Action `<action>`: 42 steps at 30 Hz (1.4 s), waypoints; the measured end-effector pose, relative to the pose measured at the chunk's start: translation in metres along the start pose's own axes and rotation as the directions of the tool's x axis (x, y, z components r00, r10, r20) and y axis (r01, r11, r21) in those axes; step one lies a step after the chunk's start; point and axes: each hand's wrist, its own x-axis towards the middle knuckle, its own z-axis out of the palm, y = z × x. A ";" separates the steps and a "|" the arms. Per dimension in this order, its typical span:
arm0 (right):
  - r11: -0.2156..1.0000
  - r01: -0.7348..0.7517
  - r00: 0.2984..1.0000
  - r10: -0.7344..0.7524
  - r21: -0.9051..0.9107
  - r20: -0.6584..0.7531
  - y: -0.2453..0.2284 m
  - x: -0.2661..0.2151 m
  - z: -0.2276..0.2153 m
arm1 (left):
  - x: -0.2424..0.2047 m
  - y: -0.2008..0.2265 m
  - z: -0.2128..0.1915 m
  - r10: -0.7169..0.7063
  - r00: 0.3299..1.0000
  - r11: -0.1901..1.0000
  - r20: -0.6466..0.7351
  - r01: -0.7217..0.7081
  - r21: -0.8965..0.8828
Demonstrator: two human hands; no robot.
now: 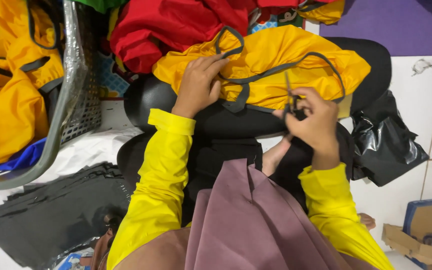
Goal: The person trims excess material from a yellow fabric cover using scissors, folds the cover into a square, and places it into a clear plastic bag followed by a black mailing envelope.
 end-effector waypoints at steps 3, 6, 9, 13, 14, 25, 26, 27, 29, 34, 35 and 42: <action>0.992 0.125 0.992 -0.126 0.030 0.031 0.003 0.010 0.027 | 0.001 0.001 -0.008 -0.032 0.999 0.998 0.008 0.033 -0.045; 0.994 0.110 0.994 -0.110 0.020 -0.014 0.013 0.009 0.052 | 0.001 -0.006 -0.001 -0.065 0.996 0.976 -0.059 0.052 -0.211; 0.992 0.128 0.990 -0.128 0.005 -0.061 0.010 0.007 0.071 | -0.001 -0.007 0.004 -0.158 0.979 0.892 -0.132 0.084 -0.444; 0.975 0.222 0.968 -0.220 -0.003 -0.122 0.001 0.007 0.085 | 0.003 0.004 0.002 -0.244 0.959 0.730 -0.141 0.086 -0.678; 0.976 0.220 0.968 -0.219 -0.002 -0.120 0.006 0.006 0.087 | 0.002 0.004 0.002 -0.247 0.959 0.729 -0.140 0.088 -0.679; 0.971 0.233 0.911 -0.196 0.061 -0.362 0.025 0.008 0.085 | 0.001 0.003 0.002 -0.193 0.978 0.643 -0.082 0.063 -0.763; 0.971 0.230 0.912 -0.193 0.062 -0.362 0.025 0.010 0.086 | 0.000 0.002 0.002 -0.193 0.978 0.643 -0.079 0.066 -0.763; 0.964 0.267 0.907 -0.250 0.004 -0.338 0.025 0.012 0.086 | 0.000 0.001 0.002 -0.187 0.980 0.615 -0.064 0.066 -0.786; 0.952 0.302 0.901 -0.303 -0.052 -0.309 0.026 0.017 0.090 | -0.001 0.001 0.001 -0.182 0.982 0.585 -0.047 0.070 -0.808; 0.937 0.349 0.878 -0.337 -0.027 -0.341 0.018 0.021 0.095 | -0.004 -0.003 0.001 -0.169 0.986 0.489 0.011 0.094 -0.867; 0.936 0.350 0.878 -0.338 -0.026 -0.341 0.021 0.021 0.094 | -0.004 -0.001 0.000 -0.169 0.985 0.490 0.010 0.093 -0.867; 0.963 0.174 0.945 -0.105 0.205 -0.309 0.042 0.016 0.079 | -0.002 0.004 -0.003 -0.149 0.984 0.534 0.095 0.161 -0.830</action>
